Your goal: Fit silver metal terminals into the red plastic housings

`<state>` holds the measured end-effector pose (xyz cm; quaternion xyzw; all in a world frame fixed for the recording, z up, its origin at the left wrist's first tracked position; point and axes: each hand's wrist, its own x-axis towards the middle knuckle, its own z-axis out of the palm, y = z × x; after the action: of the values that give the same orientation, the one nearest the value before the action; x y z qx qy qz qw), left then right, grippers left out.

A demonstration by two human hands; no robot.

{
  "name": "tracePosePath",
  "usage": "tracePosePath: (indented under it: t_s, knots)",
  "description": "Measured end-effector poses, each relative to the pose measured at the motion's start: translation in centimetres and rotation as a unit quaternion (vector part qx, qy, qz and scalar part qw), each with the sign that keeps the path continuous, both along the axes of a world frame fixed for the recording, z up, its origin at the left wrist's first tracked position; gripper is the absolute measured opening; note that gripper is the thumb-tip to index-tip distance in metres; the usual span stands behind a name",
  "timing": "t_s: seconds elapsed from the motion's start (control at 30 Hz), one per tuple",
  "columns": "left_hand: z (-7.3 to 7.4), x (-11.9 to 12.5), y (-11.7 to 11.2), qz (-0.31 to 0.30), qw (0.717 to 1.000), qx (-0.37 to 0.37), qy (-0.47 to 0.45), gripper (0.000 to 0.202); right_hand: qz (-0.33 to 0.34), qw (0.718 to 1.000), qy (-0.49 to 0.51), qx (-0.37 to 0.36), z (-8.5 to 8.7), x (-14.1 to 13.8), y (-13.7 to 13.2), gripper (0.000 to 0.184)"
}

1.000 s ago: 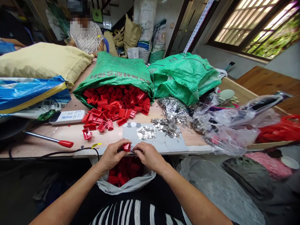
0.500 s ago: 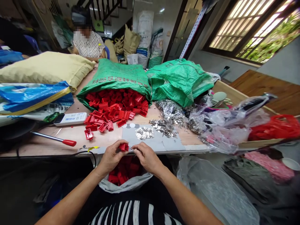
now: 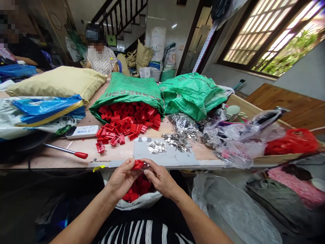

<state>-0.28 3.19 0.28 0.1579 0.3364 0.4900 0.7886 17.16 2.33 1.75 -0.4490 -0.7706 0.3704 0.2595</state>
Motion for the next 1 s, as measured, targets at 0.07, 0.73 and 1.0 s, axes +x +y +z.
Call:
tracePosePath:
  t_s: [0.07, 0.73, 1.0]
  knots:
    - [0.4, 0.2, -0.3, 0.012, 0.999, -0.037, -0.022, 0.011, -0.005, 1.0, 0.007, 0.006, 0.1, -0.1, -0.1, 0.035]
    - [1.4, 1.0, -0.9, 0.065, 0.986, -0.115, -0.098, 0.025, -0.031, 0.998, 0.007, 0.046, 0.1, -0.6, -0.1, 0.028]
    - [0.7, 1.4, -1.0, 0.043, 0.991, -0.092, -0.084, 0.021, -0.079, 0.984, 0.158, -0.031, -1.7, -1.1, 0.7, 0.037]
